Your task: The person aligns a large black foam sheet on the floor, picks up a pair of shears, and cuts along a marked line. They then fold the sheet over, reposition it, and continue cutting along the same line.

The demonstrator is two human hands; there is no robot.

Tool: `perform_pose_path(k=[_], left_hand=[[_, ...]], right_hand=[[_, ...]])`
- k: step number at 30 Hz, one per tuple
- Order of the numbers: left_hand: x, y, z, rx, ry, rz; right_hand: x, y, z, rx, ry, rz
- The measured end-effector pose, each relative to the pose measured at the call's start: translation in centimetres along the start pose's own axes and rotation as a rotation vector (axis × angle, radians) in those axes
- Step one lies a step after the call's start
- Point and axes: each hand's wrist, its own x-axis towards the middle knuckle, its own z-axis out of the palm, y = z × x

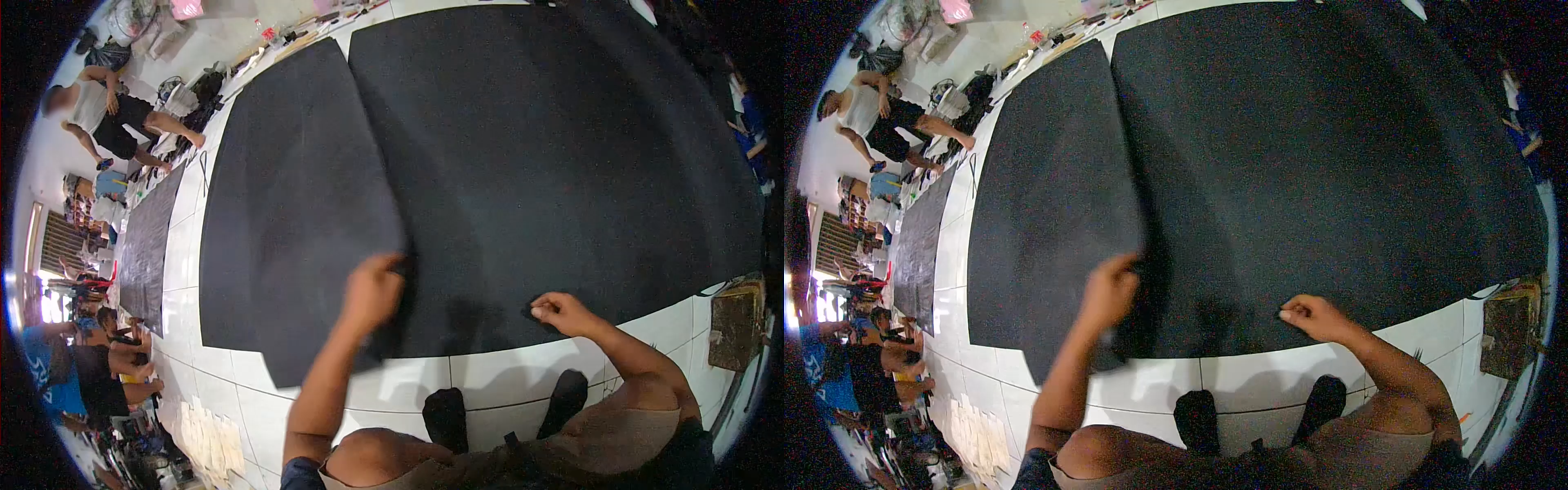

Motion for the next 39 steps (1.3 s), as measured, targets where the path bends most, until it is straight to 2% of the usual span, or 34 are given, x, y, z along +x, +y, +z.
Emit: perform_pose_path(k=[1, 2, 3, 4, 5, 6, 7, 9, 10, 12, 14, 15, 16, 17, 18, 19, 20, 21, 22, 23, 25, 28, 31, 34, 37, 38, 39], left_hand=[[-0.5, 1.2, 3.7, -0.025, -0.090, 0.102], [-1.5, 3.8, 6.1, -0.215, -0.339, -0.050], [-4.3, 2.6, 10.2, -0.196, -0.385, 0.197], [-5.2, 4.7, 12.5, -0.241, -0.550, 0.207], [-7.7, 4.4, 14.8, -0.327, -0.689, 0.385], [-10.5, 4.7, 15.7, -0.538, -0.805, 0.392], [-12.0, 5.3, 15.9, -0.751, -0.914, 0.400], [-12.0, 4.3, 15.2, -0.666, -1.253, 0.279], [-12.1, 3.4, 14.3, -0.614, -1.424, 0.210], [-12.1, -0.3, 13.0, -0.622, -1.010, 0.168], [-10.9, -4.1, 10.3, -0.631, -0.525, 0.043], [-10.7, -5.9, 9.8, -0.461, -0.185, -0.044], [-10.1, -6.2, 7.6, -0.429, 0.015, -0.246], [-9.8, -9.4, 7.6, -0.324, 0.244, -0.241], [-9.4, -12.4, 6.9, -0.082, 0.370, -0.197], [-9.3, -14.5, 6.5, 0.042, 0.431, -0.263], [-9.1, -17.1, 6.6, 0.149, 0.420, -0.434], [-9.3, -19.3, 7.2, 0.215, 0.390, -0.446], [-9.3, -21.3, 7.8, 0.279, 0.365, -0.454], [-9.2, -22.1, 8.1, 0.342, 0.337, -0.464], [-9.1, -19.6, 7.8, 0.353, 0.293, -0.500], [-9.3, -18.7, 7.5, 0.334, 0.307, -0.545], [-9.7, -17.8, 6.9, 0.269, 0.278, -0.638], [-10.0, -17.1, 5.8, 0.243, 0.191, -0.723], [-10.0, -16.5, 5.5, 0.291, 0.150, -0.738], [-10.0, -16.9, 5.6, 0.208, 0.180, -0.724], [-10.2, -17.7, 5.9, 0.125, 0.208, -0.711]], right_hand=[[0.5, -0.9, 0.3, 0.153, -0.031, 0.019], [1.0, -1.6, 0.6, 0.305, -0.062, 0.039], [0.2, -3.0, 2.2, 0.468, -0.045, 0.077], [0.8, -3.4, 2.2, 0.596, -0.007, 0.100], [0.8, -3.1, 3.6, 0.751, 0.006, 0.139], [2.0, -0.3, 4.3, 0.452, 0.098, 0.104], [-1.7, -8.0, 4.3, 0.191, 0.115, 0.129], [0.0, -0.6, 4.9, 0.152, 0.159, 0.091], [-0.9, 0.5, 5.2, 0.205, 0.199, 0.069], [-2.2, 2.0, 5.7, 0.313, 0.288, 0.021], [-2.7, 5.1, 5.4, 0.302, 0.363, 0.145], [-2.8, 6.1, 5.5, 0.299, 0.400, 0.207], [-3.6, 2.6, 4.3, 0.071, 0.406, 0.198], [-3.0, 1.6, 3.1, -0.006, 0.404, 0.182], [-2.6, 0.9, 2.0, -0.081, 0.399, 0.171], [-1.7, 0.5, 0.7, -0.114, 0.435, 0.170], [-0.4, -0.3, -0.7, -0.147, 0.472, 0.164], [-0.7, -5.3, -2.1, -0.144, 0.411, 0.226], [1.0, -3.8, -3.7, -0.117, 0.427, 0.167], [1.5, -4.9, -4.7, -0.180, 0.485, 0.140], [4.6, -1.0, -6.5, -0.099, 0.672, 0.028], [3.0, -1.1, -5.7, 0.056, 0.761, 0.039], [0.6, 4.8, -2.6, 0.169, 0.718, 0.030], [-1.1, 12.9, 0.9, -0.130, 0.766, -0.019], [-2.4, 8.2, 1.5, -0.453, 0.842, 0.003], [-2.7, 5.1, 0.6, -0.207, 0.753, 0.109], [-1.9, 6.0, -0.6, -0.242, 0.798, 0.070]])
